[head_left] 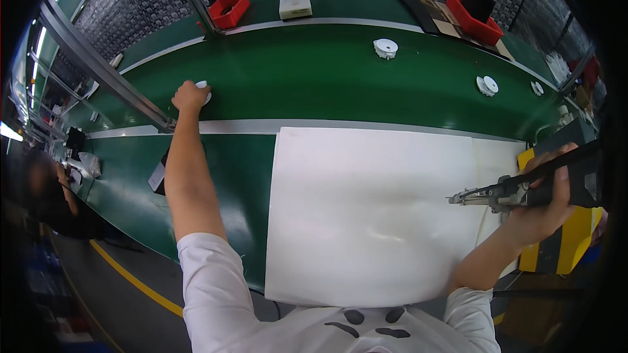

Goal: The person solders wire leads onto small circular electronic components using a specialized soldering tool on an assembly line.

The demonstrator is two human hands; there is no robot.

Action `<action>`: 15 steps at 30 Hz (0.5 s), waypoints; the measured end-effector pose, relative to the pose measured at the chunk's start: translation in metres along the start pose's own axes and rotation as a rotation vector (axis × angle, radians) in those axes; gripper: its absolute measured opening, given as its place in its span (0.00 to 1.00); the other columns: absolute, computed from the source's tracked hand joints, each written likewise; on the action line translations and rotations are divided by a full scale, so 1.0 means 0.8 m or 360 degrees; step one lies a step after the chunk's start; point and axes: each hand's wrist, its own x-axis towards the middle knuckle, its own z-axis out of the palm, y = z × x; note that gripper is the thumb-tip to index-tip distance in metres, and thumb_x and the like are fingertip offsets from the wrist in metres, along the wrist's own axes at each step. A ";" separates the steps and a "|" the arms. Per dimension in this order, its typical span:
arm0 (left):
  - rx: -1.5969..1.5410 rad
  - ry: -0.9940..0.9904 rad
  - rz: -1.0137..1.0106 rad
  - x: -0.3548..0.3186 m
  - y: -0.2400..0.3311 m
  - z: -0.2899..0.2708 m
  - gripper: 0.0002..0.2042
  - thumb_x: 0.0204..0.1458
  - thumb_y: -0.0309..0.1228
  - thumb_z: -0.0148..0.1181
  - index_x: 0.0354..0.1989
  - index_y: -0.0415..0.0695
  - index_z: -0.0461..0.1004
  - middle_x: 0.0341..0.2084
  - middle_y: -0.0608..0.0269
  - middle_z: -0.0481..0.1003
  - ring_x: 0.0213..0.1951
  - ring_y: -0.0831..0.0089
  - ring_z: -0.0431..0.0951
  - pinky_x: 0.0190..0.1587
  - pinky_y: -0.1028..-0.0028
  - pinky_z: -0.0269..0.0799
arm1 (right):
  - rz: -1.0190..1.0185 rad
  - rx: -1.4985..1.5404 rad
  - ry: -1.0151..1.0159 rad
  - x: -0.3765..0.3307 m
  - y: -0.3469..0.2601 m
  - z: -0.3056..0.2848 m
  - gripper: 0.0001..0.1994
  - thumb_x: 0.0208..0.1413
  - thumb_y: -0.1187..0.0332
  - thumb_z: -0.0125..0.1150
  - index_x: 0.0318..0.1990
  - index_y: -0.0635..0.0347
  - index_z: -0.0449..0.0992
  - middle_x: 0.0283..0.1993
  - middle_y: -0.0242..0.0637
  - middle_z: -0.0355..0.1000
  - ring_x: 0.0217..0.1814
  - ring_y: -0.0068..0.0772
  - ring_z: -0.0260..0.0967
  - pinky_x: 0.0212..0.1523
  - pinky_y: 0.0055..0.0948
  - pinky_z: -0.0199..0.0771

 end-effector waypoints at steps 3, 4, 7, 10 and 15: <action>-0.0202 0.0262 0.0328 -0.019 0.016 -0.019 0.38 0.38 0.52 0.71 0.60 0.45 0.74 0.47 0.47 0.81 0.50 0.51 0.81 0.55 0.57 0.74 | 0.0037 0.0104 -0.0081 0.004 -0.002 0.001 0.19 0.55 0.68 0.56 0.48 0.77 0.72 0.28 0.40 0.68 0.20 0.21 0.57 0.24 0.21 0.56; -0.0373 0.0258 0.0497 -0.026 0.031 -0.022 0.41 0.36 0.50 0.73 0.62 0.45 0.71 0.46 0.46 0.81 0.50 0.50 0.81 0.55 0.58 0.75 | 0.0039 0.0114 -0.0088 0.003 0.000 0.001 0.19 0.55 0.68 0.56 0.48 0.77 0.72 0.28 0.40 0.68 0.20 0.21 0.57 0.24 0.21 0.56; -0.0852 0.0274 0.1063 -0.096 0.114 -0.037 0.40 0.37 0.44 0.73 0.64 0.45 0.69 0.43 0.43 0.80 0.46 0.48 0.81 0.51 0.57 0.76 | 0.0017 -0.0016 0.0013 -0.001 -0.003 -0.004 0.20 0.53 0.69 0.57 0.49 0.78 0.72 0.30 0.45 0.72 0.20 0.22 0.60 0.25 0.22 0.61; -0.1152 0.0412 0.1721 -0.210 0.158 -0.051 0.34 0.40 0.35 0.72 0.61 0.45 0.72 0.49 0.49 0.78 0.51 0.53 0.77 0.56 0.62 0.72 | 0.0026 0.0088 0.0015 -0.004 0.006 -0.001 0.20 0.53 0.69 0.58 0.49 0.79 0.72 0.31 0.47 0.74 0.20 0.23 0.61 0.24 0.21 0.62; -0.1440 0.0166 0.2064 -0.382 0.197 -0.012 0.28 0.37 0.32 0.80 0.46 0.46 0.70 0.53 0.53 0.76 0.58 0.53 0.74 0.60 0.56 0.64 | 0.0143 -0.0058 0.0033 -0.008 -0.002 0.015 0.23 0.51 0.70 0.61 0.52 0.78 0.72 0.36 0.45 0.74 0.21 0.24 0.64 0.25 0.21 0.65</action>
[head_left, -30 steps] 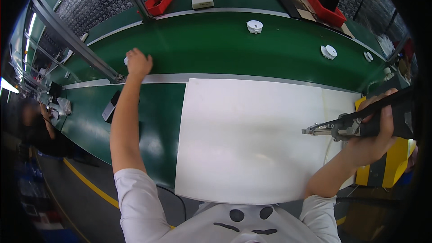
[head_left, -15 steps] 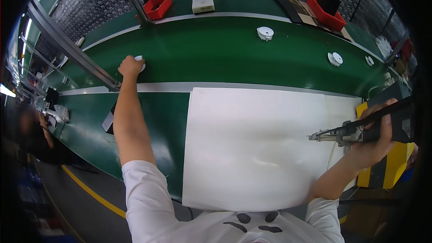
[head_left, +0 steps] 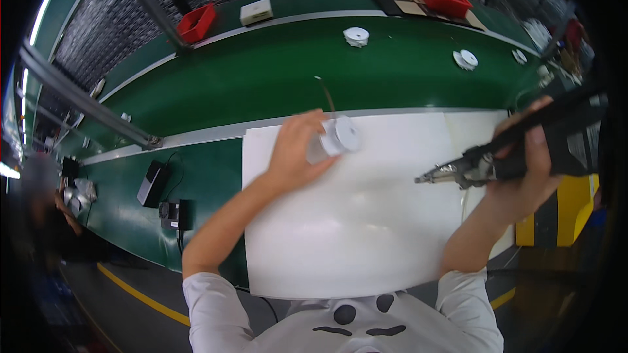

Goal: The person solders wire leads onto small circular electronic components using a specialized soldering tool on an assembly line.

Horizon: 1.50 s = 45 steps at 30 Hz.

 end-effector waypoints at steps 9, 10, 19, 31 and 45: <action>0.0138 -0.0320 0.0319 -0.040 0.070 -0.012 0.24 0.38 0.42 0.78 0.38 0.40 0.75 0.58 0.43 0.73 0.53 0.52 0.77 0.54 0.55 0.70 | -0.0002 0.0135 -0.0156 0.001 -0.002 0.009 0.12 0.51 0.74 0.66 0.42 0.70 0.77 0.31 0.42 0.77 0.17 0.27 0.70 0.19 0.21 0.71; 0.0101 -0.0391 0.0421 -0.039 0.062 -0.015 0.22 0.42 0.38 0.75 0.41 0.38 0.76 0.58 0.42 0.72 0.52 0.53 0.78 0.52 0.58 0.73 | -0.0074 0.0181 -0.0211 0.004 0.001 0.010 0.13 0.51 0.73 0.66 0.43 0.70 0.76 0.27 0.39 0.76 0.17 0.24 0.70 0.19 0.21 0.71; 0.0119 -0.0321 0.0544 -0.029 0.105 0.068 0.21 0.46 0.31 0.71 0.49 0.39 0.78 0.49 0.49 0.76 0.46 0.56 0.78 0.45 0.62 0.78 | -0.0098 0.0244 -0.0414 0.008 0.005 0.006 0.14 0.52 0.71 0.64 0.44 0.69 0.75 0.27 0.38 0.76 0.17 0.22 0.70 0.18 0.20 0.71; 0.0466 -0.0435 0.0601 -0.033 0.146 0.086 0.19 0.58 0.34 0.61 0.54 0.35 0.76 0.45 0.50 0.75 0.47 0.62 0.75 0.44 0.69 0.73 | -0.0133 0.0241 -0.0423 0.003 0.019 0.012 0.13 0.53 0.73 0.64 0.45 0.70 0.74 0.28 0.40 0.76 0.17 0.23 0.70 0.18 0.21 0.71; 0.0600 -0.0358 0.0659 -0.034 0.146 0.091 0.19 0.58 0.34 0.61 0.53 0.35 0.77 0.41 0.55 0.75 0.47 0.64 0.76 0.42 0.71 0.73 | -0.0158 0.0237 -0.0520 0.007 0.028 0.018 0.12 0.54 0.71 0.64 0.40 0.72 0.74 0.22 0.36 0.72 0.16 0.22 0.68 0.18 0.21 0.69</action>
